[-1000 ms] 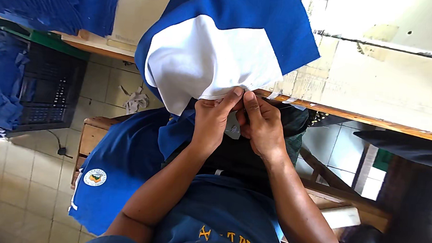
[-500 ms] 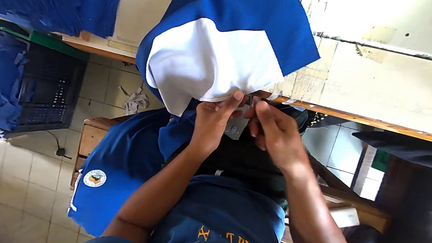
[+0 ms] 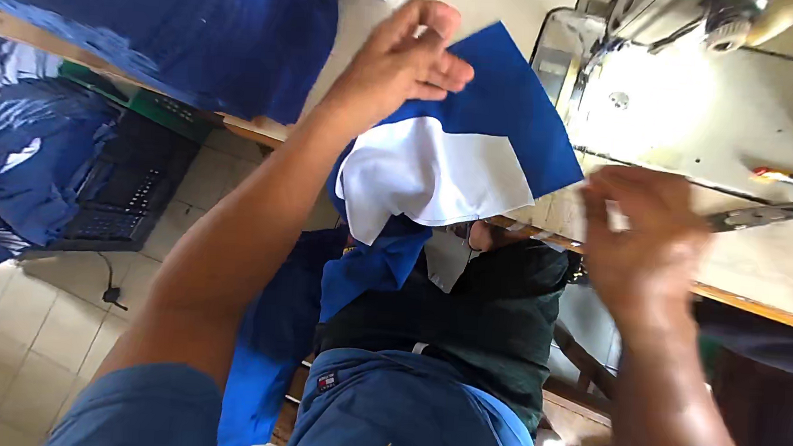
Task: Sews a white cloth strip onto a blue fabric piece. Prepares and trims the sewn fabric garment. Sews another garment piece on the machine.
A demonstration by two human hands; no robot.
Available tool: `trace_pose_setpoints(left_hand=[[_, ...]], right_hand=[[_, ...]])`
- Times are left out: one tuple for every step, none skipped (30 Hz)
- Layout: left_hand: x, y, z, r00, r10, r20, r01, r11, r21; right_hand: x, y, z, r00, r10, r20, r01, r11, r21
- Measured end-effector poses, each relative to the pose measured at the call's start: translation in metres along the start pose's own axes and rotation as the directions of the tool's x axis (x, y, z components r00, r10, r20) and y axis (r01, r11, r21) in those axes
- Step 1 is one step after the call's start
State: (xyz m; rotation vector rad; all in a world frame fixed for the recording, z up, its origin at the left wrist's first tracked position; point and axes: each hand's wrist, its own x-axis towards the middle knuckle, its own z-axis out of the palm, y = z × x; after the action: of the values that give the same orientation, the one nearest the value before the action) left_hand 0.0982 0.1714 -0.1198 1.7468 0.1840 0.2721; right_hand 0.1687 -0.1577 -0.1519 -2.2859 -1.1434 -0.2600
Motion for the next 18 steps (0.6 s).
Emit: trace_pose_setpoints(left_hand=[[0.006, -0.003, 0.005, 0.998, -0.036, 0.047, 0.039, 0.998, -0.049], [0.01, -0.005, 0.009, 0.994, -0.071, 0.079, 0.078, 0.994, -0.082], [0.013, -0.008, 0.012, 0.989, -0.106, 0.1, 0.116, 0.988, -0.101], [0.015, -0.012, 0.013, 0.986, -0.13, 0.108, 0.143, 0.983, -0.117], [0.016, -0.016, 0.013, 0.984, -0.147, 0.102, 0.159, 0.979, -0.127], [0.017, -0.02, 0.011, 0.983, -0.157, 0.092, 0.169, 0.976, -0.136], [0.018, -0.023, 0.008, 0.983, -0.164, 0.086, 0.175, 0.974, -0.142], [0.018, -0.025, 0.004, 0.982, -0.168, 0.082, 0.179, 0.973, -0.144], [0.017, -0.026, 0.002, 0.982, -0.175, 0.076, 0.185, 0.971, -0.15], [0.015, -0.028, 0.0, 0.981, -0.18, 0.073, 0.189, 0.97, -0.156], [0.014, -0.029, -0.001, 0.981, -0.179, 0.069, 0.188, 0.97, -0.152], [0.013, -0.03, -0.003, 0.983, -0.174, 0.059, 0.18, 0.974, -0.135], [0.013, -0.03, -0.004, 0.985, -0.165, 0.043, 0.169, 0.98, -0.109], [0.013, -0.031, -0.007, 0.988, -0.15, 0.021, 0.151, 0.986, -0.075], [0.013, -0.03, -0.011, 0.991, -0.134, -0.001, 0.134, 0.991, -0.027], [0.011, -0.03, -0.016, 0.993, -0.112, -0.023, 0.113, 0.993, 0.046], [0.008, -0.029, -0.022, 0.996, -0.084, -0.043, 0.089, 0.985, 0.146], [0.005, -0.028, -0.028, 0.997, -0.056, -0.047, 0.067, 0.963, 0.261]], right_hand=[[0.017, -0.027, 0.017, 0.996, -0.083, -0.016, 0.085, 0.988, 0.129], [0.035, -0.048, 0.037, 0.989, -0.141, -0.031, 0.145, 0.958, 0.247], [0.053, -0.062, 0.056, 0.986, -0.164, -0.019, 0.161, 0.931, 0.327], [0.07, -0.071, 0.072, 0.986, -0.161, 0.038, 0.137, 0.923, 0.361], [0.083, -0.075, 0.084, 0.982, -0.142, 0.124, 0.089, 0.928, 0.361], [0.093, -0.076, 0.095, 0.974, -0.13, 0.188, 0.059, 0.937, 0.343], [0.1, -0.076, 0.102, 0.967, -0.126, 0.223, 0.05, 0.946, 0.319], [0.104, -0.077, 0.104, 0.958, -0.124, 0.26, 0.042, 0.953, 0.299], [0.105, -0.077, 0.104, 0.949, -0.125, 0.288, 0.043, 0.96, 0.276], [0.105, -0.077, 0.103, 0.943, -0.128, 0.306, 0.044, 0.962, 0.269], [0.104, -0.076, 0.101, 0.942, -0.134, 0.308, 0.048, 0.961, 0.273], [0.101, -0.074, 0.096, 0.948, -0.146, 0.283, 0.061, 0.956, 0.288], [0.096, -0.072, 0.089, 0.958, -0.165, 0.234, 0.089, 0.948, 0.304], [0.09, -0.069, 0.078, 0.967, -0.19, 0.172, 0.129, 0.94, 0.315], [0.082, -0.066, 0.064, 0.969, -0.218, 0.116, 0.169, 0.929, 0.329], [0.072, -0.062, 0.049, 0.966, -0.245, 0.08, 0.206, 0.92, 0.333], [0.059, -0.055, 0.034, 0.962, -0.266, 0.063, 0.234, 0.919, 0.318], [0.046, -0.046, 0.02, 0.958, -0.279, 0.059, 0.251, 0.923, 0.292]])
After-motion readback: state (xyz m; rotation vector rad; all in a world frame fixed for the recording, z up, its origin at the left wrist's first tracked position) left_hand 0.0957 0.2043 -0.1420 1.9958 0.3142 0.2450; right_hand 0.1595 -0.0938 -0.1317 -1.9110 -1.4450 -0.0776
